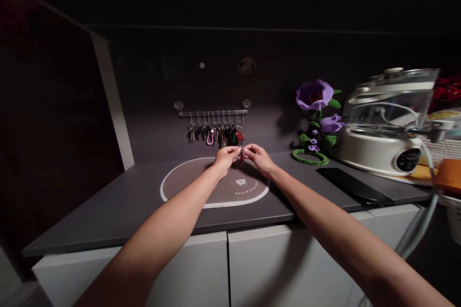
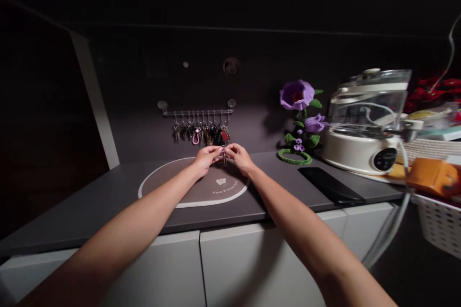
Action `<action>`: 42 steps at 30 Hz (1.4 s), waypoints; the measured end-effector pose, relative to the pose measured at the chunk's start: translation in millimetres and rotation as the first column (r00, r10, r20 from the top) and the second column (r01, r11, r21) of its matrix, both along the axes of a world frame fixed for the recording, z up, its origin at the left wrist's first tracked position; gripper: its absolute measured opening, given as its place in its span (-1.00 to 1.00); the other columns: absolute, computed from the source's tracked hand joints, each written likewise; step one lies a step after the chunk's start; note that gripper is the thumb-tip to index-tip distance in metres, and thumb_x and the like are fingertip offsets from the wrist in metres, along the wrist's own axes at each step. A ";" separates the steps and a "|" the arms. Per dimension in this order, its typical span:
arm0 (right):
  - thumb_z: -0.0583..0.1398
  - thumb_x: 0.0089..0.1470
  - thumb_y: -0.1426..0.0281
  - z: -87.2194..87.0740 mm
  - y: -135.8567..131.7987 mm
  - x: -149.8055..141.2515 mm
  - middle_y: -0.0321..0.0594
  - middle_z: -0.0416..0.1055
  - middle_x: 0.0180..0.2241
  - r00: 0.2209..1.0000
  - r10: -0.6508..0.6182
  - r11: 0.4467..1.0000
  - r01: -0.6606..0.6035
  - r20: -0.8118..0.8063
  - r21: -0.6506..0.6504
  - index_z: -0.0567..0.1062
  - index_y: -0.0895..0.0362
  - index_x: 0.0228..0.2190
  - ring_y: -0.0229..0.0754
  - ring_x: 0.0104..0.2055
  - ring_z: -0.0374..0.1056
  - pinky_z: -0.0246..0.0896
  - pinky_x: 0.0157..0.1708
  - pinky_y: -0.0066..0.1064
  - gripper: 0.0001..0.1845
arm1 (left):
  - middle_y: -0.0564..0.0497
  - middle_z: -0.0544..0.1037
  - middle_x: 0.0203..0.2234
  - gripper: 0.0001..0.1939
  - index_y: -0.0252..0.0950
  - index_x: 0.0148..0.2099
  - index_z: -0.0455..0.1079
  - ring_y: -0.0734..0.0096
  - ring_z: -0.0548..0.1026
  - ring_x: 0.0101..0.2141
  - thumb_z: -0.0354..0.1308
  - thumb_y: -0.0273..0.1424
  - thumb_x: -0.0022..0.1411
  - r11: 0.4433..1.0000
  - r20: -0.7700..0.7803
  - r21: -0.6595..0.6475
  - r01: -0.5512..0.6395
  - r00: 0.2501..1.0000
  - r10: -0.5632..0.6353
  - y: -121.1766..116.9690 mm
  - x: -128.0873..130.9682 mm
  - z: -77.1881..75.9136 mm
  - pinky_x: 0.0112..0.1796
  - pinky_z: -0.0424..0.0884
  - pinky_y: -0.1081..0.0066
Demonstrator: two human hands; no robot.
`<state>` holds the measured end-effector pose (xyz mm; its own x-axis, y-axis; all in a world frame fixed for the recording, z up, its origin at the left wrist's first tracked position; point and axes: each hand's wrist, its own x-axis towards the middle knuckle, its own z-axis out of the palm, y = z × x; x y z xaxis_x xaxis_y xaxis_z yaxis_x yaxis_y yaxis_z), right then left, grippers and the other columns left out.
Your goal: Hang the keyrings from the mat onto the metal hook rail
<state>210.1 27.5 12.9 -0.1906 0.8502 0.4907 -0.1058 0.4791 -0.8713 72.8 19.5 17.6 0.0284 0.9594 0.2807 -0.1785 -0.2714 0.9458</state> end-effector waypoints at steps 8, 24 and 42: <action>0.27 -0.29 0.09 19.2 2.6 -3.1 -0.33 0.32 -0.46 0.998 -0.003 0.999 0.006 -0.058 0.037 0.26 0.14 -0.50 -0.36 -0.39 0.25 0.19 -0.25 -0.42 -0.56 | -0.03 0.52 -0.43 -0.77 -0.37 -0.27 0.45 0.52 0.39 -0.44 0.13 -0.34 0.02 0.978 -0.086 0.159 -0.135 0.985 0.150 0.7 0.9 4.4 -0.46 0.26 0.54; 0.02 0.03 0.45 96.1 55.6 -10.9 -0.36 0.29 -0.55 0.958 -0.261 0.955 0.239 -0.121 -0.175 0.16 0.13 -0.51 -0.41 -0.57 0.24 0.23 -0.48 -0.48 -0.89 | 0.03 0.43 -0.56 -0.87 -0.41 -0.39 0.38 0.64 0.31 -0.58 0.03 -0.46 0.08 0.960 0.058 0.028 -0.279 0.959 0.278 5.2 -0.1 6.6 -0.48 0.26 0.56; 0.07 -0.12 0.49 77.5 87.3 -10.8 -0.35 0.24 -0.69 0.947 -0.312 0.931 0.288 -0.077 -0.224 0.23 0.17 -0.63 -0.44 -0.67 0.11 0.10 -0.62 -0.56 -0.88 | 0.04 0.40 -0.60 -0.92 -0.43 -0.43 0.37 0.67 0.27 -0.65 0.07 -0.51 0.04 0.955 0.129 -0.066 -0.287 0.947 0.294 3.7 -1.1 11.3 -0.59 0.15 0.58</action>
